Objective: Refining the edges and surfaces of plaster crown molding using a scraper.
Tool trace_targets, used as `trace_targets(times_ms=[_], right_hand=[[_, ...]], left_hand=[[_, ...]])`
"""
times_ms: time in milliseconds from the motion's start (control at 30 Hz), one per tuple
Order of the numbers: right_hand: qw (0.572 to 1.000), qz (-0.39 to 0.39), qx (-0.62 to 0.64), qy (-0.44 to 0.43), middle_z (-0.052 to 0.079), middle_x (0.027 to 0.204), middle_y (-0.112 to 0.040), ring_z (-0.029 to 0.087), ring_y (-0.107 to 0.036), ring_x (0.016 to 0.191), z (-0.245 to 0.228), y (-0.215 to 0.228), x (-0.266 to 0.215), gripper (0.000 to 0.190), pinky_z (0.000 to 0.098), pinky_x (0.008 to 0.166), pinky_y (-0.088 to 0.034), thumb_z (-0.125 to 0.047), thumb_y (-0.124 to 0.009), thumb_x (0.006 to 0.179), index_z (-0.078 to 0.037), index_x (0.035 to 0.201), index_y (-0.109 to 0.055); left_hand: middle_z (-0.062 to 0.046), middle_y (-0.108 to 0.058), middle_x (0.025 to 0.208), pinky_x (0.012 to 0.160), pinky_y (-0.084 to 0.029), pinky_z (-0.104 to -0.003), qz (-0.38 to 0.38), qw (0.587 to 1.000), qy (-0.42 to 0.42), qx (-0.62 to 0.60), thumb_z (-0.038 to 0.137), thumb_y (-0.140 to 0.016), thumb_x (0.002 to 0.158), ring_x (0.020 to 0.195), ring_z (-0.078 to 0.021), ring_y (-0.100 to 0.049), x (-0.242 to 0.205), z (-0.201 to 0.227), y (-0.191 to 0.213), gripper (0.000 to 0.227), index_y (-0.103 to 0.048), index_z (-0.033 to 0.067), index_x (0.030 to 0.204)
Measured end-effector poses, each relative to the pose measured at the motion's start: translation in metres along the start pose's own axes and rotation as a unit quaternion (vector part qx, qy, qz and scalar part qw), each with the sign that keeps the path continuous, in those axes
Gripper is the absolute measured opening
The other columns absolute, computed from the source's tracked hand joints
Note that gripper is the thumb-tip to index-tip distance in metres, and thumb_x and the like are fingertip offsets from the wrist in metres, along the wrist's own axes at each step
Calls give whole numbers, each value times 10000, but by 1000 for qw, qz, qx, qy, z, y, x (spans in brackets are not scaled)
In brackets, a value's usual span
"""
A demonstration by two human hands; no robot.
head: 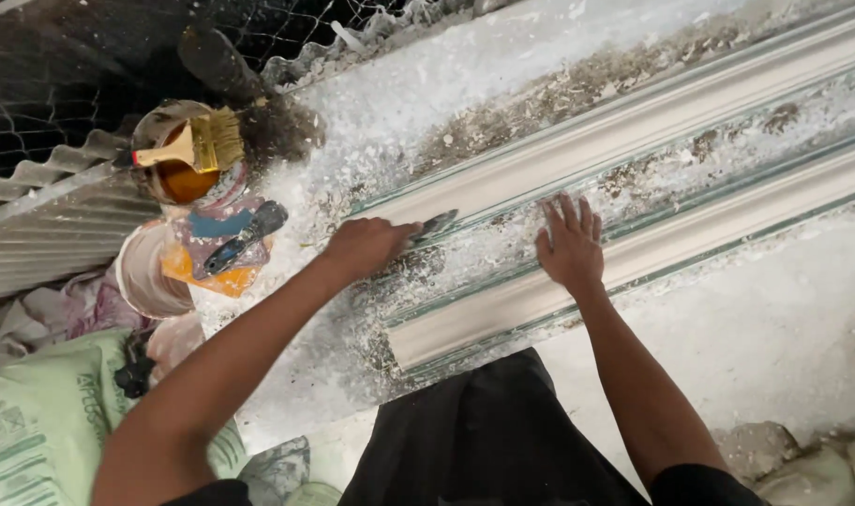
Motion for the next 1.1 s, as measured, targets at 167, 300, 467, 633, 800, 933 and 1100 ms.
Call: trace_targets(times_ms=[167, 300, 467, 633, 800, 933, 1100], right_hand=[[998, -42, -2, -45, 90, 1664, -368, 423, -267, 1533, -5, 5, 3, 649, 587, 1223, -229, -414, -456, 954, -185, 1561, -463], [999, -20, -18, -36, 95, 1649, -394, 417, -298, 1522, -6, 4, 4, 664, 580, 1212, -253, -407, -509, 934, -203, 1564, -469], [999, -5, -21, -34, 81, 1641, -405, 406, -312, 1517, -8, 2, 2, 655, 564, 1209, -267, -411, -502, 933, -217, 1557, -475], [999, -8, -8, -31, 69, 1652, -380, 400, -297, 1524, -5, 4, 2, 646, 563, 1216, -260, -402, -488, 946, -220, 1565, -455], [999, -23, -3, -41, 69, 1665, -362, 403, -274, 1534, -7, 8, 3, 632, 571, 1219, -235, -411, -475, 961, -220, 1564, -456], [999, -18, -5, -43, 77, 1655, -373, 408, -281, 1530, -8, 8, 4, 639, 572, 1209, -243, -413, -467, 962, -221, 1571, -451], [999, -6, -4, -39, 98, 1598, -441, 411, -311, 1515, -4, 1, 2, 653, 573, 1203, -259, -423, -485, 941, -230, 1564, -456]], left_hand=[[-199, -742, 1063, 883, -581, -605, -92, 993, 75, 9, 386, -436, 1037, 1001, -463, -725, -71, -35, 27, 417, -569, 335, 1429], [-188, -753, 1061, 886, -580, -614, -81, 995, 57, -16, 438, -425, 1045, 1022, -453, -724, -17, -27, 15, 435, -565, 349, 1447], [-190, -743, 1005, 833, -577, -603, 29, 997, -47, -48, 425, -442, 1053, 987, -459, -725, 123, 62, 16, 388, -607, 314, 1385], [-238, -743, 1024, 838, -573, -621, 23, 998, -45, -40, 379, -460, 1051, 997, -488, -719, 83, 58, 38, 401, -625, 282, 1403], [-218, -752, 1049, 870, -571, -628, -87, 995, 55, 12, 390, -440, 1048, 1021, -472, -721, -6, 11, 54, 419, -600, 346, 1433], [-238, -752, 1037, 884, -579, -624, -71, 996, 44, 10, 354, -422, 1053, 1023, -472, -720, 33, 40, 49, 428, -593, 305, 1441], [-192, -749, 943, 760, -600, -584, 95, 992, -50, -59, 323, -482, 1035, 912, -434, -748, 174, 109, 17, 398, -626, 251, 1399]])
Point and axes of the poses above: each hand's wrist, its own x-axis towards the middle knuckle, its own y-axis out of the back of the hand, z = x × y, the point moved 2 cm from there along x, towards the middle knuckle
